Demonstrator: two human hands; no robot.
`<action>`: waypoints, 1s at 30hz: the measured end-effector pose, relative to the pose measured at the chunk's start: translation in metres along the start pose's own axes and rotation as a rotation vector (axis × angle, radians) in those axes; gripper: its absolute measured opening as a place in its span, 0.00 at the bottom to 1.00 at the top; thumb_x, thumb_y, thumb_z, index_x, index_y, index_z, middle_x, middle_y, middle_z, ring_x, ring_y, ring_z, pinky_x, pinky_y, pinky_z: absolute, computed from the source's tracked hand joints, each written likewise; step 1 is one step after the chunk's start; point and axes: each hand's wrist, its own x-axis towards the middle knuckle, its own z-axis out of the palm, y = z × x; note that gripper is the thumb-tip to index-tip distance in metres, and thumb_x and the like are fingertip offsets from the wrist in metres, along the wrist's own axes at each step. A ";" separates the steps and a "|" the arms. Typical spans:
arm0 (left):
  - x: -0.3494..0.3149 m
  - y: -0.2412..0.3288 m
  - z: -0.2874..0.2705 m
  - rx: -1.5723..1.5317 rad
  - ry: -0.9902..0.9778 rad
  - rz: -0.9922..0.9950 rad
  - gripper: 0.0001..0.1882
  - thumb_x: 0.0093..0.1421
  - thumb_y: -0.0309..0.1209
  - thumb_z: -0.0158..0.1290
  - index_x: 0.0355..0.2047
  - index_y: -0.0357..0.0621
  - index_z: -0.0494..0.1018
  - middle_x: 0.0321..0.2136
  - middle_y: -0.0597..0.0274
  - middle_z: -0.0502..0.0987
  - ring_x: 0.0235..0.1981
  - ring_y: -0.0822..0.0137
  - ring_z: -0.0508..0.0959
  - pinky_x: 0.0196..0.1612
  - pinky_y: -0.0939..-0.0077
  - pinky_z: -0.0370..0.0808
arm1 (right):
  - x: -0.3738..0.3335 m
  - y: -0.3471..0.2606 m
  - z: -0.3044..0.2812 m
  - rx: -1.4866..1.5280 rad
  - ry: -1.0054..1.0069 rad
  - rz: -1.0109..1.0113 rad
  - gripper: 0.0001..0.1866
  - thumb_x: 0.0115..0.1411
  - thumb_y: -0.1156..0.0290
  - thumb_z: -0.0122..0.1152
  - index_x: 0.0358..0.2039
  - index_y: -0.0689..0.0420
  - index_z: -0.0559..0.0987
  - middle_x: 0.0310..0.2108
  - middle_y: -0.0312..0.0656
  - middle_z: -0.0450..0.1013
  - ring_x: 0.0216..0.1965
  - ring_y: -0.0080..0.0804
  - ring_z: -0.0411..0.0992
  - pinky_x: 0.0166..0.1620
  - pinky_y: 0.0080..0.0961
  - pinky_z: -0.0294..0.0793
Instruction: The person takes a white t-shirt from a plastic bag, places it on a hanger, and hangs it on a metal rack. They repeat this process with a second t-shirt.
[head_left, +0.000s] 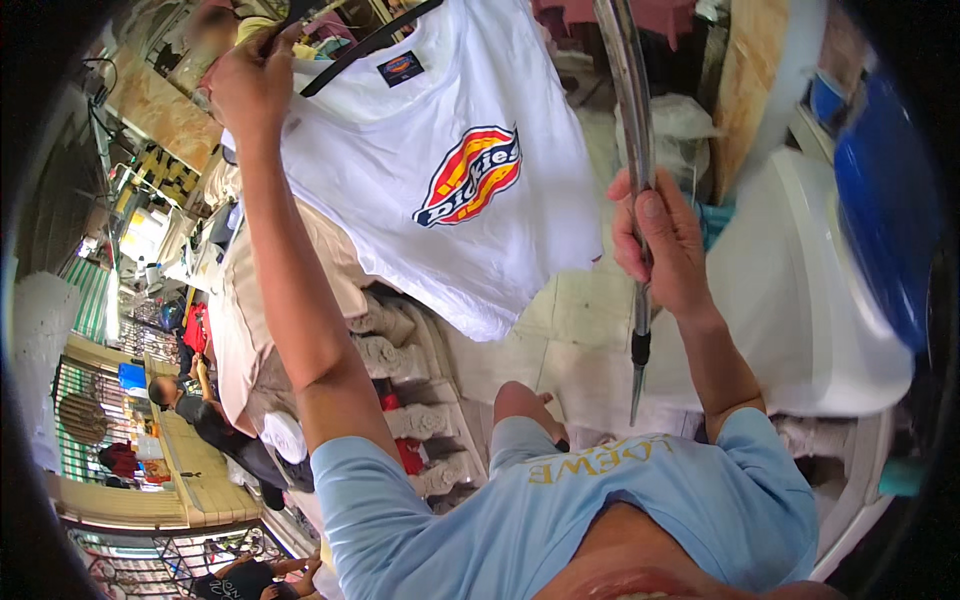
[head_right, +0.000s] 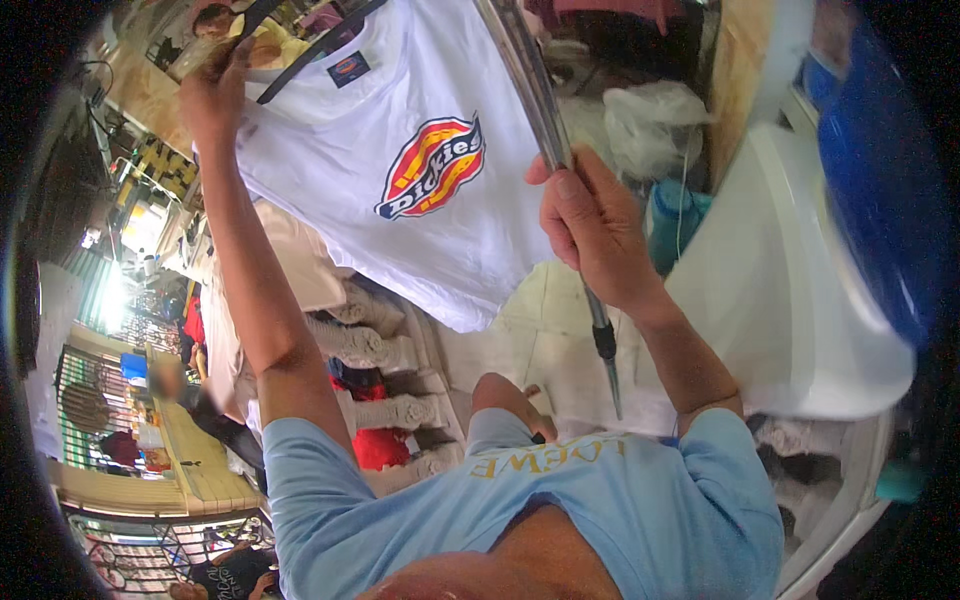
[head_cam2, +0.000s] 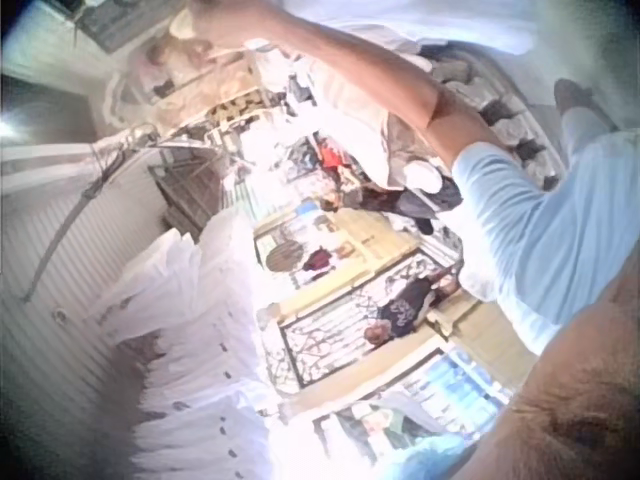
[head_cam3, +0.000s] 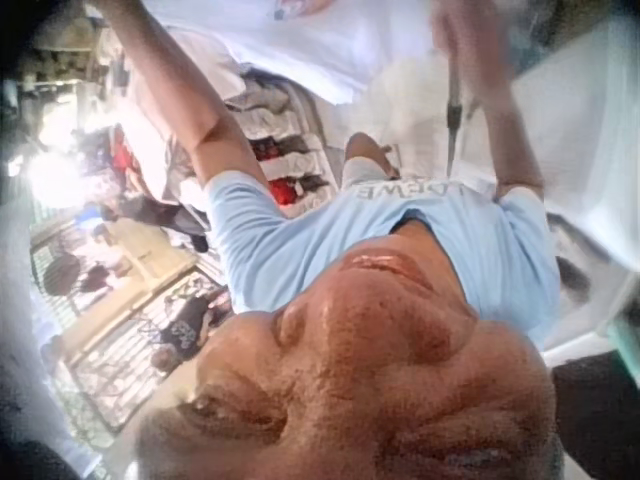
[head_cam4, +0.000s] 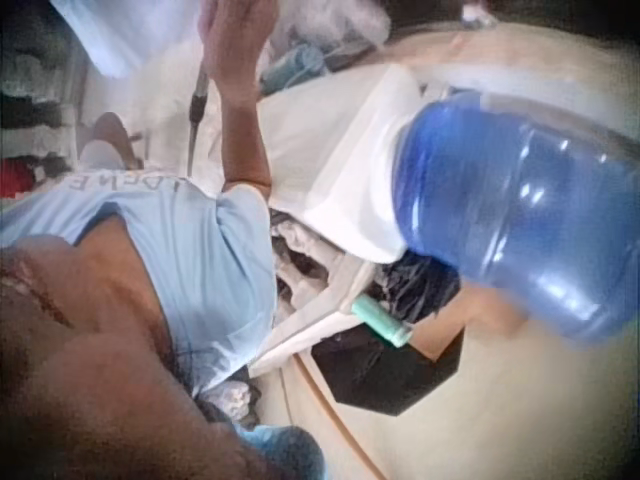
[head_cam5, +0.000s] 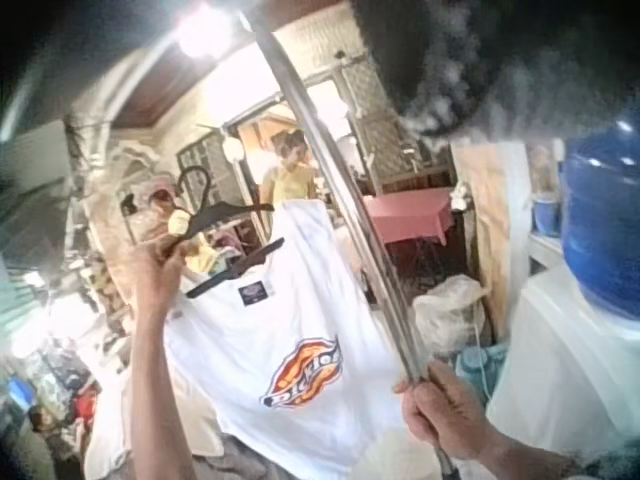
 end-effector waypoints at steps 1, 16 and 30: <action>0.001 -0.007 0.005 0.006 0.022 0.019 0.18 0.52 0.50 0.56 0.36 0.54 0.80 0.29 0.53 0.80 0.33 0.50 0.79 0.39 0.63 0.73 | 0.009 0.009 0.003 0.005 -0.018 -0.030 0.15 0.70 0.62 0.36 0.40 0.59 0.68 0.14 0.27 0.56 0.13 0.10 0.50 0.17 0.12 0.49; 0.032 0.021 0.018 0.135 0.015 0.051 0.16 0.54 0.48 0.55 0.40 0.58 0.79 0.26 0.55 0.79 0.31 0.54 0.79 0.37 0.63 0.72 | 0.037 0.156 -0.001 -0.010 -0.101 -0.134 0.20 0.67 0.55 0.41 0.45 0.60 0.68 0.17 0.29 0.59 0.16 0.14 0.55 0.20 0.14 0.55; 0.189 0.000 -0.044 0.419 0.152 0.096 0.15 0.57 0.42 0.54 0.39 0.49 0.79 0.25 0.60 0.80 0.30 0.65 0.80 0.35 0.72 0.72 | 0.081 0.223 -0.019 0.025 -0.381 0.072 0.10 0.66 0.65 0.42 0.39 0.58 0.69 0.17 0.33 0.62 0.18 0.19 0.60 0.23 0.20 0.61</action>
